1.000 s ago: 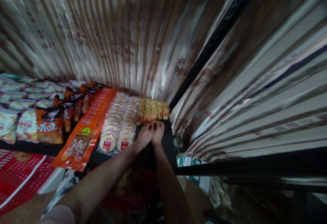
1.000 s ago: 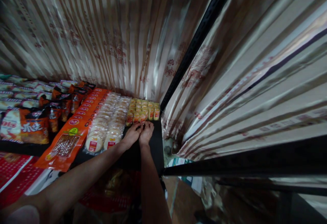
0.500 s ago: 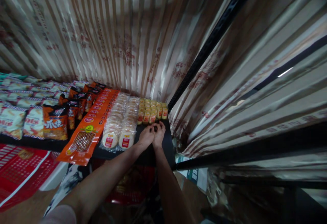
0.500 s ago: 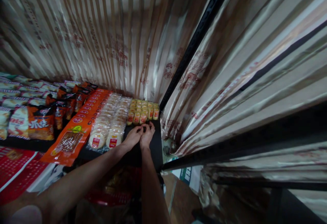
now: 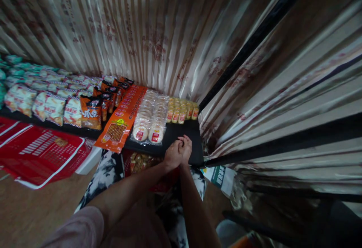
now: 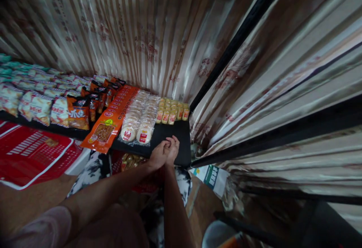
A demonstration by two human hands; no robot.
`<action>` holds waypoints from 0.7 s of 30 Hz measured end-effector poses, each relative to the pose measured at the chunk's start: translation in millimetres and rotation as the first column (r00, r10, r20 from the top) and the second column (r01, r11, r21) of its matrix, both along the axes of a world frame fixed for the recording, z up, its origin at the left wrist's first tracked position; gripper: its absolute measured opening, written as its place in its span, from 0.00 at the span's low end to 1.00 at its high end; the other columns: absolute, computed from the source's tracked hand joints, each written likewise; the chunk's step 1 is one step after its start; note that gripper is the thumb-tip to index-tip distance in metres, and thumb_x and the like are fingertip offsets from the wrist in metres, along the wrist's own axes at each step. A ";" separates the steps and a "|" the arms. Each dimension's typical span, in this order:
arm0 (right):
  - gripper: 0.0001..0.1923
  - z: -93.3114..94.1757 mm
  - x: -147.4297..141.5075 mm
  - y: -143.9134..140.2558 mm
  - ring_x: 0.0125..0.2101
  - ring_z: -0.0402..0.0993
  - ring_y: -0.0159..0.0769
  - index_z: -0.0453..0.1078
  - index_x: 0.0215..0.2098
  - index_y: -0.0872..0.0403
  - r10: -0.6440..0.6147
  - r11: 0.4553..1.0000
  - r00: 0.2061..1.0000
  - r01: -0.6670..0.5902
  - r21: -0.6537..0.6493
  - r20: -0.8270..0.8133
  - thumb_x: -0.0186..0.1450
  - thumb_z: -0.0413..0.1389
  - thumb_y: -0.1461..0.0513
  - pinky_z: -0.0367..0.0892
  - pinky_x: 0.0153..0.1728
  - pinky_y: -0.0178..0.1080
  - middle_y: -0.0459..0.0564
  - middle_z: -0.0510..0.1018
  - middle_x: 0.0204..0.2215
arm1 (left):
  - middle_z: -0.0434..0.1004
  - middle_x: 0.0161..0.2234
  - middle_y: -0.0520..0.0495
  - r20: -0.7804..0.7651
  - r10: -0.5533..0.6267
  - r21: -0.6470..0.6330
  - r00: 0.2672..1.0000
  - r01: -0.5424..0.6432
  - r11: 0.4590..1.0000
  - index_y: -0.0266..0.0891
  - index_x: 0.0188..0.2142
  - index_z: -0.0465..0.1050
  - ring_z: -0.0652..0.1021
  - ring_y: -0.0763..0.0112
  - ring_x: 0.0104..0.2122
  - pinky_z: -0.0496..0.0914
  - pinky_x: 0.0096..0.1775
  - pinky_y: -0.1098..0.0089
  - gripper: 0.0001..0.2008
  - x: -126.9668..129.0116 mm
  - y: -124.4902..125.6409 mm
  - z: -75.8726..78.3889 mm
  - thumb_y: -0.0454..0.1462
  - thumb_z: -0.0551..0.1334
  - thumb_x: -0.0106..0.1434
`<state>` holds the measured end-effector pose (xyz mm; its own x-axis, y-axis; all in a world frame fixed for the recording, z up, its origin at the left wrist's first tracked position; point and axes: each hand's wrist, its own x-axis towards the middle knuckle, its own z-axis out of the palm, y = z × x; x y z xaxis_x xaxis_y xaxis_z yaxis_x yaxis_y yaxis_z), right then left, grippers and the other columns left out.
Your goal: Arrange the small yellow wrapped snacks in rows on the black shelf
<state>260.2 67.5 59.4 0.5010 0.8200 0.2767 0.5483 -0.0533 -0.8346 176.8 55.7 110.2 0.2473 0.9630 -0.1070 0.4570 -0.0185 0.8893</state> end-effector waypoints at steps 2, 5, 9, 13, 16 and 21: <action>0.15 -0.9 -7.3 -10.9 0.43 0.68 0.39 0.71 0.35 0.55 0.023 1.000 1.000 -0.023 0.001 -0.001 0.55 0.45 0.61 0.64 0.45 0.40 0.56 0.71 0.42 | 0.75 0.42 0.44 -0.034 -0.019 0.038 0.999 0.020 0.999 0.39 0.44 0.68 0.75 0.67 0.43 0.67 0.47 0.67 0.14 -8.2 -11.5 -2.9 0.35 0.47 0.65; 0.16 0.0 -22.3 -30.8 0.39 0.69 0.38 0.70 0.36 0.56 0.041 0.999 0.999 -0.041 0.009 -0.016 0.56 0.44 0.61 0.65 0.43 0.41 0.54 0.74 0.37 | 0.75 0.41 0.44 -0.041 -0.060 0.139 0.997 0.065 0.988 0.40 0.43 0.68 0.74 0.68 0.42 0.67 0.47 0.68 0.13 -21.8 -27.4 -10.3 0.34 0.48 0.63; 0.15 -4.0 -48.1 -63.5 0.36 0.70 0.38 0.70 0.34 0.53 0.116 0.993 0.993 -0.116 0.018 0.015 0.59 0.42 0.61 0.66 0.40 0.40 0.51 0.75 0.33 | 0.75 0.38 0.43 -0.073 -0.152 0.241 0.986 0.165 0.956 0.38 0.40 0.69 0.74 0.67 0.40 0.68 0.46 0.67 0.12 -55.5 -46.9 -21.2 0.34 0.48 0.62; 0.13 -29.8 -72.5 -88.0 0.34 0.71 0.38 0.69 0.30 0.52 0.191 0.974 0.981 -0.185 -0.134 0.032 0.59 0.43 0.62 0.66 0.39 0.39 0.51 0.76 0.30 | 0.75 0.41 0.42 -0.121 -0.306 0.170 0.944 0.323 0.931 0.38 0.43 0.68 0.74 0.66 0.42 0.67 0.48 0.67 0.13 -97.9 -61.1 -38.0 0.36 0.48 0.63; 0.14 -55.4 -87.4 -90.0 0.35 0.73 0.38 0.72 0.33 0.52 0.330 0.900 0.943 -0.303 -0.314 0.034 0.57 0.45 0.66 0.66 0.41 0.39 0.52 0.78 0.33 | 0.75 0.46 0.46 -0.154 -0.320 0.002 0.935 0.325 0.946 0.41 0.49 0.67 0.74 0.68 0.45 0.65 0.50 0.68 0.16 -123.6 -61.6 -58.2 0.37 0.49 0.63; 0.17 -87.9 -96.0 -72.6 0.39 0.73 0.41 0.74 0.37 0.54 0.294 0.861 0.952 -0.228 -0.455 0.080 0.54 0.48 0.70 0.65 0.42 0.40 0.55 0.79 0.37 | 0.75 0.49 0.43 -0.262 -0.306 -0.188 0.915 0.262 0.947 0.42 0.48 0.72 0.74 0.64 0.48 0.65 0.50 0.67 0.18 -152.2 -40.6 -89.8 0.33 0.52 0.60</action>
